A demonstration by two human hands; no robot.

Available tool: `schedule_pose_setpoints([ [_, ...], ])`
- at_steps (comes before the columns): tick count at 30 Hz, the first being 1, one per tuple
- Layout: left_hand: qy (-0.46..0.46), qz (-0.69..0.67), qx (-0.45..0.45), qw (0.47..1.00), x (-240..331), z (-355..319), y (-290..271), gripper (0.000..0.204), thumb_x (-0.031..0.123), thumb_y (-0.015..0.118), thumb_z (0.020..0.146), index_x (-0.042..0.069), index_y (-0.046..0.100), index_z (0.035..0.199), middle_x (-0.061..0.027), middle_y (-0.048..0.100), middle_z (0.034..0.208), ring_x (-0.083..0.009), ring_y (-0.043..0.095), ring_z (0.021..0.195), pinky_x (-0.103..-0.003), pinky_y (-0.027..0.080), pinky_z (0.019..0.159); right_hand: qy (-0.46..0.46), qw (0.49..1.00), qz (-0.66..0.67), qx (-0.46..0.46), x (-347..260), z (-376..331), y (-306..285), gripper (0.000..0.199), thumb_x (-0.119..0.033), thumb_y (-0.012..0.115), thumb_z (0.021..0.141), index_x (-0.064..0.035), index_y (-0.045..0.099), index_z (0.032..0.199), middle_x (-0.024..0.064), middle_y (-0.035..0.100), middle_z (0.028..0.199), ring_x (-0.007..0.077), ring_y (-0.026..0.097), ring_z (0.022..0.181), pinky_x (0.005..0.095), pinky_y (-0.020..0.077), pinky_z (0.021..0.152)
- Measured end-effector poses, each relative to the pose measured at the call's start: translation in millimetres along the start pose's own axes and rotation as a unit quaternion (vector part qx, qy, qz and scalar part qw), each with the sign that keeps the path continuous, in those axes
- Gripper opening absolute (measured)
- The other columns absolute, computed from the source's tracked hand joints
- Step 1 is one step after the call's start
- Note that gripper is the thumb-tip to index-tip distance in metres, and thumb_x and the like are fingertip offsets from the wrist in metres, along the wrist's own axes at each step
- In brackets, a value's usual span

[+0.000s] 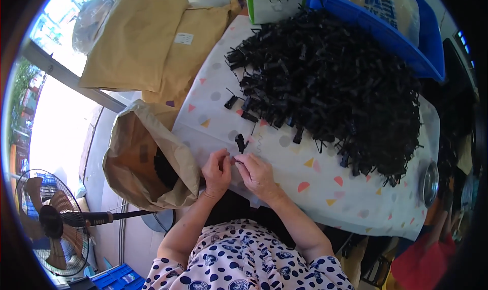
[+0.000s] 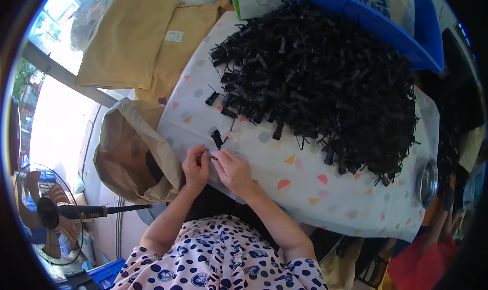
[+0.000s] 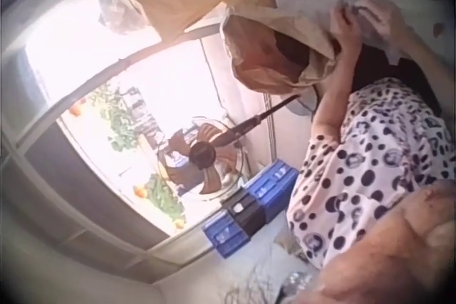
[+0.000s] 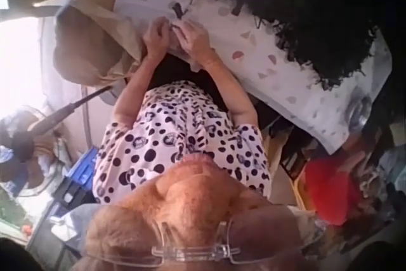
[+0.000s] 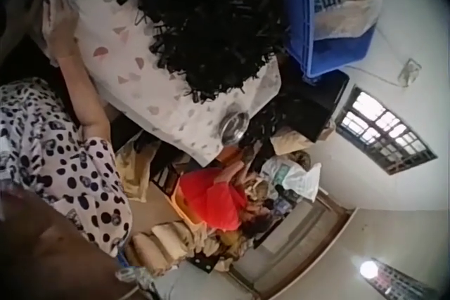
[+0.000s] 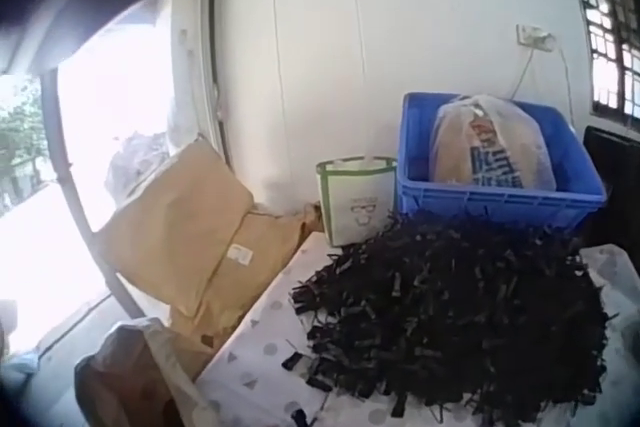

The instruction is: Sorting small black plastic components from a pile on a table and placing them into a paper bag.

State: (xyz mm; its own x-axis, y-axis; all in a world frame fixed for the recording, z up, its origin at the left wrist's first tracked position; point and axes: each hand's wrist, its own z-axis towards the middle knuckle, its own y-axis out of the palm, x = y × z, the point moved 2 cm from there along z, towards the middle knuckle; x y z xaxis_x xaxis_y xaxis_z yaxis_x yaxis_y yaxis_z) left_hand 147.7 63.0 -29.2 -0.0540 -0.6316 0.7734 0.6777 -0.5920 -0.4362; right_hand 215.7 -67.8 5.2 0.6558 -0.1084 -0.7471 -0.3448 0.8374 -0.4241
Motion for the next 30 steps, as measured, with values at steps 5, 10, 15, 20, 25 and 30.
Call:
schedule_pose_setpoints([
  [5, 0.003, 0.023, 0.005, 1.0, 15, 3, -2, 0.007, 0.0, 0.063, 0.084, 0.003, 0.058, 0.088, -0.01, 0.062, 0.076, -0.0194, 0.061, 0.062, -0.029, 0.049, 0.057, -0.01, 1.0, 0.01, -0.007, 0, -3, -1, 0.019, -0.001, 0.065, 0.078, -0.0046, 0.059, 0.095, 0.0106, 0.06, 0.081, 0.0295, 0.061, 0.067, 0.0361, 0.0485, 0.058],
  [10, -0.012, 0.002, 0.001, 1.0, 11, 3, -5, 0.006, 0.002, 0.064, 0.083, 0.003, 0.059, 0.086, -0.0097, 0.062, 0.076, -0.0189, 0.06, 0.062, -0.028, 0.048, 0.058, -0.027, 0.999, 0.023, -0.02, -5, -4, -1, 0.018, -0.001, 0.065, 0.078, -0.0047, 0.058, 0.094, 0.0109, 0.059, 0.078, 0.0295, 0.06, 0.066, 0.0364, 0.0473, 0.056],
  [15, -0.115, -0.11, -0.085, 0.984, 17, 0, -10, 0.028, 0.001, 0.065, 0.081, 0.002, 0.054, 0.108, -0.0085, 0.063, 0.089, -0.0128, 0.061, 0.076, -0.027, 0.048, 0.063, 0.018, 0.996, 0.088, -0.028, -11, -5, -10, 0.013, 0.001, 0.063, 0.081, -0.0034, 0.058, 0.093, 0.0108, 0.057, 0.076, 0.0265, 0.058, 0.062, 0.0322, 0.0458, 0.056],
  [20, -0.174, -0.203, -0.274, 0.924, 33, 0, -36, 0.058, 0.0, 0.065, 0.079, 0.005, 0.041, 0.13, -0.0046, 0.057, 0.094, -0.009, 0.055, 0.077, -0.025, 0.046, 0.065, 0.092, 0.978, 0.18, -0.053, -37, -34, -10, 0.009, -0.001, 0.059, 0.087, -0.0033, 0.058, 0.096, 0.0054, 0.055, 0.075, 0.0157, 0.053, 0.063, 0.0259, 0.0432, 0.059],
  [25, -0.166, -0.187, -0.411, 0.877, 24, -28, -40, 0.071, 0.0, 0.067, 0.077, 0.007, 0.032, 0.139, 0.0005, 0.05, 0.09, -0.006, 0.048, 0.075, -0.022, 0.042, 0.062, 0.176, 0.949, 0.253, -0.065, -51, -70, 4, 0.007, -0.003, 0.056, 0.092, -0.003, 0.058, 0.098, -0.0006, 0.053, 0.077, 0.0071, 0.049, 0.068, 0.0215, 0.0416, 0.062],
  [30, -0.174, -0.219, -0.322, 0.905, 40, -43, -61, 0.066, 0.001, 0.07, 0.075, 0.006, 0.038, 0.132, -0.0052, 0.053, 0.08, -0.0114, 0.052, 0.065, -0.025, 0.045, 0.059, 0.219, 0.921, 0.314, -0.072, -57, -86, 9, 0.005, -0.005, 0.054, 0.094, -0.0028, 0.057, 0.097, -0.002, 0.053, 0.078, 0.0054, 0.049, 0.07, 0.0201, 0.0419, 0.063],
])
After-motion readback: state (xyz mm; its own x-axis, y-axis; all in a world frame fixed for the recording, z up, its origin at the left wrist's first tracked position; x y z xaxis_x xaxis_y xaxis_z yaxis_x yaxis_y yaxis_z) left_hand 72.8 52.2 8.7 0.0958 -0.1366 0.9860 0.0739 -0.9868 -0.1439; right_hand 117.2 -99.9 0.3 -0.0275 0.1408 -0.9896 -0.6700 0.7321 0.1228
